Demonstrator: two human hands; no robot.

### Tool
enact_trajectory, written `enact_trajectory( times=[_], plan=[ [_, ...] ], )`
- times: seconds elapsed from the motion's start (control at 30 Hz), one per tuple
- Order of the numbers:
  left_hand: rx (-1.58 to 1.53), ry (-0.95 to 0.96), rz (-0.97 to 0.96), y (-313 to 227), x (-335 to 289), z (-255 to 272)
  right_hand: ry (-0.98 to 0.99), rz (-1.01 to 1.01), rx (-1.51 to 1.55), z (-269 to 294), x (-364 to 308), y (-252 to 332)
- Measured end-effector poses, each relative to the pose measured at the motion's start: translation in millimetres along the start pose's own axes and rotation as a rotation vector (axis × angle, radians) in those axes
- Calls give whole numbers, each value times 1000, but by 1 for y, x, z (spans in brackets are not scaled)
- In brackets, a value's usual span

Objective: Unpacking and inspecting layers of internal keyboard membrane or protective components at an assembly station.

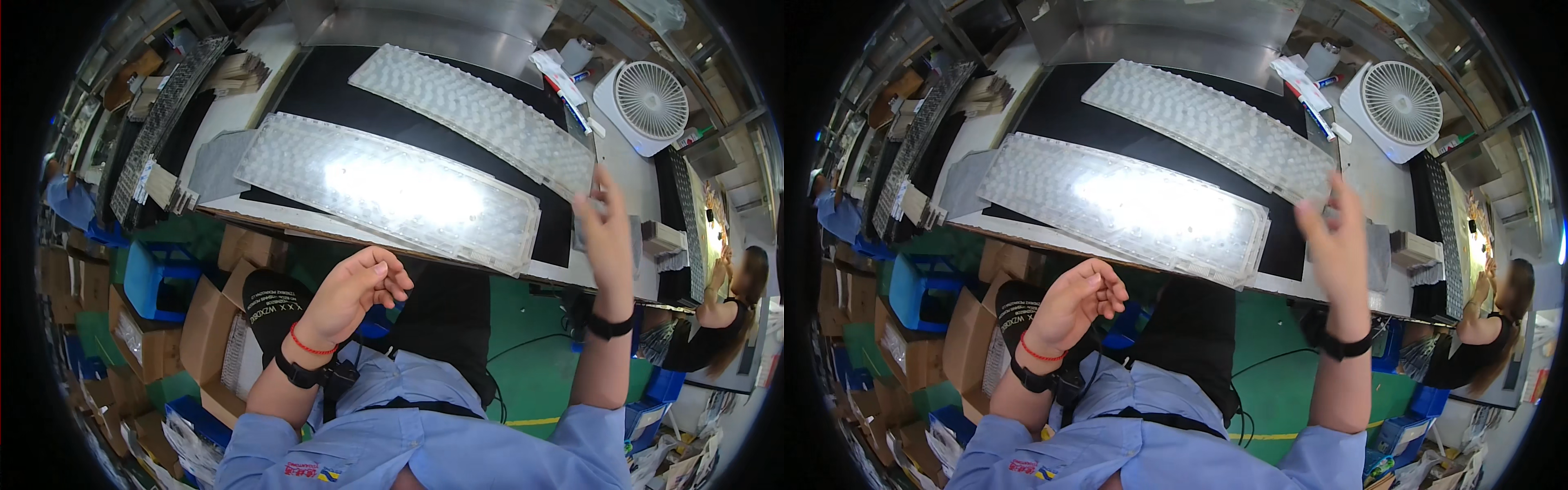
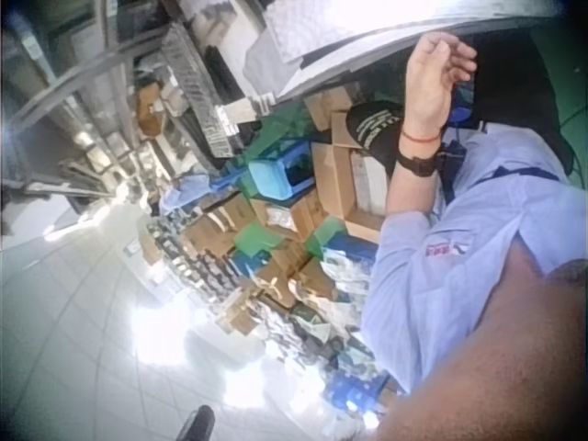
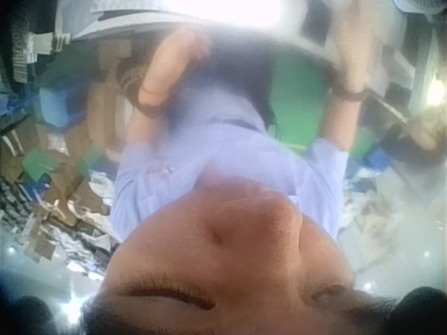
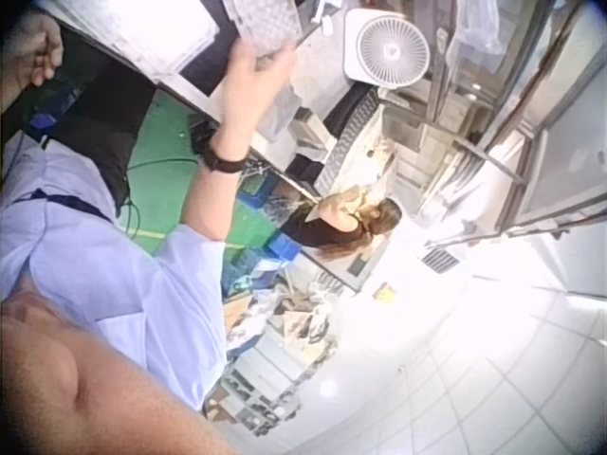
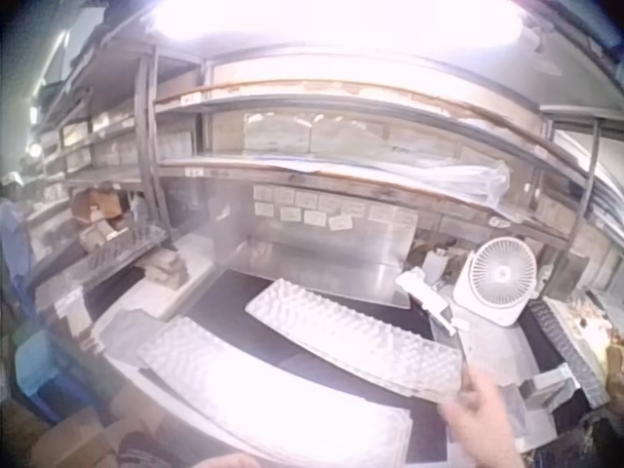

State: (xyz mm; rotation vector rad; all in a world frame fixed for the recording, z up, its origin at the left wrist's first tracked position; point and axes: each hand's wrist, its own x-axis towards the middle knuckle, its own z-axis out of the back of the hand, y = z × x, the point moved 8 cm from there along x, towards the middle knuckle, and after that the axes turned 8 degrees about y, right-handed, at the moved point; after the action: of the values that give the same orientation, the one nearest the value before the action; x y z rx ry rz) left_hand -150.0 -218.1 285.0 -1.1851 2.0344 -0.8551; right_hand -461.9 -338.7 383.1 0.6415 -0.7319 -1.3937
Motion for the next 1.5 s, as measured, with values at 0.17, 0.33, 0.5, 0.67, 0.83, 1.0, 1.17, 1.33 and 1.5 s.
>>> enact_trajectory(
  times=[0.17, 0.33, 0.5, 0.67, 0.83, 1.0, 1.17, 1.33, 1.5],
  plan=[
    [8, 14, 70, 15, 2, -6, 243, 374, -294, -70, -35, 41],
    [10, 24, 111, 24, 5, -10, 328, 372, -413, -80, -46, 43],
    [19, -2, 103, 27, 7, -9, 406, 431, -465, -81, -68, 54],
    [42, -7, 110, 25, 12, -16, 366, 425, -423, -81, -76, 52],
    [94, 1, 123, 26, 16, -22, 277, 426, -272, -75, -73, 41],
    [138, -18, 134, 28, 22, -25, 106, 301, -356, -76, -67, 41],
    [128, -57, 144, 29, 23, -24, 10, 327, -307, -73, -69, 51],
    [116, -66, 137, 29, 23, -24, -114, 536, -297, -75, -83, 66],
    [93, -72, 121, 28, 23, -23, -80, 732, -287, -85, -98, 74]
  ],
)
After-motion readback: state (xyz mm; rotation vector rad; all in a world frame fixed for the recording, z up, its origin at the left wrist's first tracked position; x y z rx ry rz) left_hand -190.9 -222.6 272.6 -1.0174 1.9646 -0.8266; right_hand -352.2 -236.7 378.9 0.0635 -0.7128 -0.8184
